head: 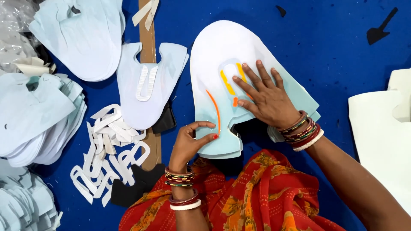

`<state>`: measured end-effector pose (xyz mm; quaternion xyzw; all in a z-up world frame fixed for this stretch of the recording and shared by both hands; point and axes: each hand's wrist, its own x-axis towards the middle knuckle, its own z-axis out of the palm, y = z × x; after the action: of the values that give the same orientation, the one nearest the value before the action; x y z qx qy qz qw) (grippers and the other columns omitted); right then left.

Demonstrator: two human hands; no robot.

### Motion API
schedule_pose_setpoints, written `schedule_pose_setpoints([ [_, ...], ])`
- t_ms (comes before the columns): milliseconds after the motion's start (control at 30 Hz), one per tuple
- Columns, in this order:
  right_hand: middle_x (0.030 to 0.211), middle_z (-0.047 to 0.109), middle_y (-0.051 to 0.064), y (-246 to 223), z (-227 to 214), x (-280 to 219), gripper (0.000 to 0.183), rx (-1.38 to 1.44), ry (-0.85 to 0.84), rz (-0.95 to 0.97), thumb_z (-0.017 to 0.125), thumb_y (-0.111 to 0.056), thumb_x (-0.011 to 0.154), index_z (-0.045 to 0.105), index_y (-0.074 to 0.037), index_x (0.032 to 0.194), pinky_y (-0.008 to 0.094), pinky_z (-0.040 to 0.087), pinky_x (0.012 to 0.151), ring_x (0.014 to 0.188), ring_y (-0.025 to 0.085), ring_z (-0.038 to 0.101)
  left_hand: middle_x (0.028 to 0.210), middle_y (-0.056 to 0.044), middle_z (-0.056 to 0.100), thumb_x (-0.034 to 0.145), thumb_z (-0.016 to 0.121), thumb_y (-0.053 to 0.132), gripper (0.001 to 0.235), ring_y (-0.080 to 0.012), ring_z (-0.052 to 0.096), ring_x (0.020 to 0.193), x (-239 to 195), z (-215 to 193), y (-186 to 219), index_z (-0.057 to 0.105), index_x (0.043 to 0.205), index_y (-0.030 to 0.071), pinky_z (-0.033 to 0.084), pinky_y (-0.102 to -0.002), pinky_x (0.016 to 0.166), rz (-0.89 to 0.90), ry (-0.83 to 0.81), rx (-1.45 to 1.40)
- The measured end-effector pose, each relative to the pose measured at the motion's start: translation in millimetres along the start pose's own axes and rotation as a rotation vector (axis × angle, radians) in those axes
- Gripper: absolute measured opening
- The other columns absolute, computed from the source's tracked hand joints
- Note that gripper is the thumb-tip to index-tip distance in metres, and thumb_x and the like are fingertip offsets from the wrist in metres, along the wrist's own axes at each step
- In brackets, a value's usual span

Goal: The person sorts and stacks various pre-cut shoe components such as uppers and foam inserts.

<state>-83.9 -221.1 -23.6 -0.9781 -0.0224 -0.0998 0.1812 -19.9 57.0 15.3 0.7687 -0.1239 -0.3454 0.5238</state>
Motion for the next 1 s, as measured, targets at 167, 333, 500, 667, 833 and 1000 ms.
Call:
schedule_pose_setpoints([
  [167, 0.173, 0.018, 0.007, -1, -1, -1, 0.064, 0.004, -0.003, 0.004, 0.036, -0.059, 0.105, 0.035, -0.031, 0.162, 0.053, -0.002, 0.126, 0.16, 0.03, 0.002, 0.093, -0.002, 0.076, 0.076, 0.088, 0.013, 0.028, -0.0085, 0.068, 0.084, -1, 5, 6, 0.077, 0.101, 0.005, 0.056, -0.026, 0.077, 0.05, 0.058, 0.091],
  [333, 0.174, 0.018, 0.007, -4, -3, -3, 0.063, 0.014, 0.016, -0.017, 0.037, -0.057, 0.106, 0.035, -0.03, 0.163, 0.053, -0.002, 0.126, 0.161, 0.031, 0.003, 0.085, -0.005, 0.075, 0.076, 0.087, 0.014, 0.025, -0.0108, 0.069, 0.08, -7, 11, 24, 0.07, 0.092, 0.003, 0.055, -0.028, 0.078, 0.132, 0.105, 0.191],
  [500, 0.173, 0.02, 0.007, -4, -5, -1, 0.06, -0.022, 0.073, -0.038, 0.036, -0.052, 0.107, 0.034, -0.029, 0.162, 0.052, 0.0, 0.126, 0.161, 0.03, 0.006, 0.073, -0.02, 0.059, 0.086, 0.086, 0.017, 0.033, -0.0337, 0.065, 0.068, -19, 12, 58, 0.063, 0.099, -0.002, 0.049, -0.052, 0.065, -0.392, 0.095, 0.17],
  [667, 0.172, 0.021, 0.008, -7, -5, 2, 0.06, -0.029, 0.13, -0.066, 0.036, -0.05, 0.106, 0.033, -0.028, 0.162, 0.052, 0.0, 0.125, 0.16, 0.031, 0.007, 0.112, -0.018, 0.068, 0.092, 0.074, 0.035, 0.037, -0.034, 0.062, 0.108, -8, 40, 55, 0.067, 0.113, 0.005, 0.048, -0.046, 0.094, -0.033, 0.399, 0.71],
  [833, 0.171, 0.02, 0.008, 7, 8, -5, 0.06, -0.052, 0.151, -0.101, 0.032, -0.044, 0.105, 0.031, -0.025, 0.161, 0.053, 0.001, 0.125, 0.16, 0.031, 0.008, 0.173, -0.017, 0.033, 0.105, 0.052, 0.041, 0.069, -0.0385, 0.021, 0.162, 48, 109, 28, 0.033, 0.163, 0.008, 0.016, -0.054, 0.128, 0.522, 0.431, 0.741],
  [1000, 0.171, 0.019, 0.009, 46, -10, -23, 0.072, 0.06, -0.029, 0.292, 0.031, -0.05, 0.101, 0.021, -0.016, 0.163, 0.059, 0.011, 0.123, 0.158, 0.026, 0.016, 0.17, -0.018, 0.01, 0.097, 0.048, 0.064, 0.078, -0.044, 0.005, 0.154, 36, 87, 26, 0.028, 0.161, 0.024, 0.008, -0.065, 0.117, 0.135, 0.468, 0.838],
])
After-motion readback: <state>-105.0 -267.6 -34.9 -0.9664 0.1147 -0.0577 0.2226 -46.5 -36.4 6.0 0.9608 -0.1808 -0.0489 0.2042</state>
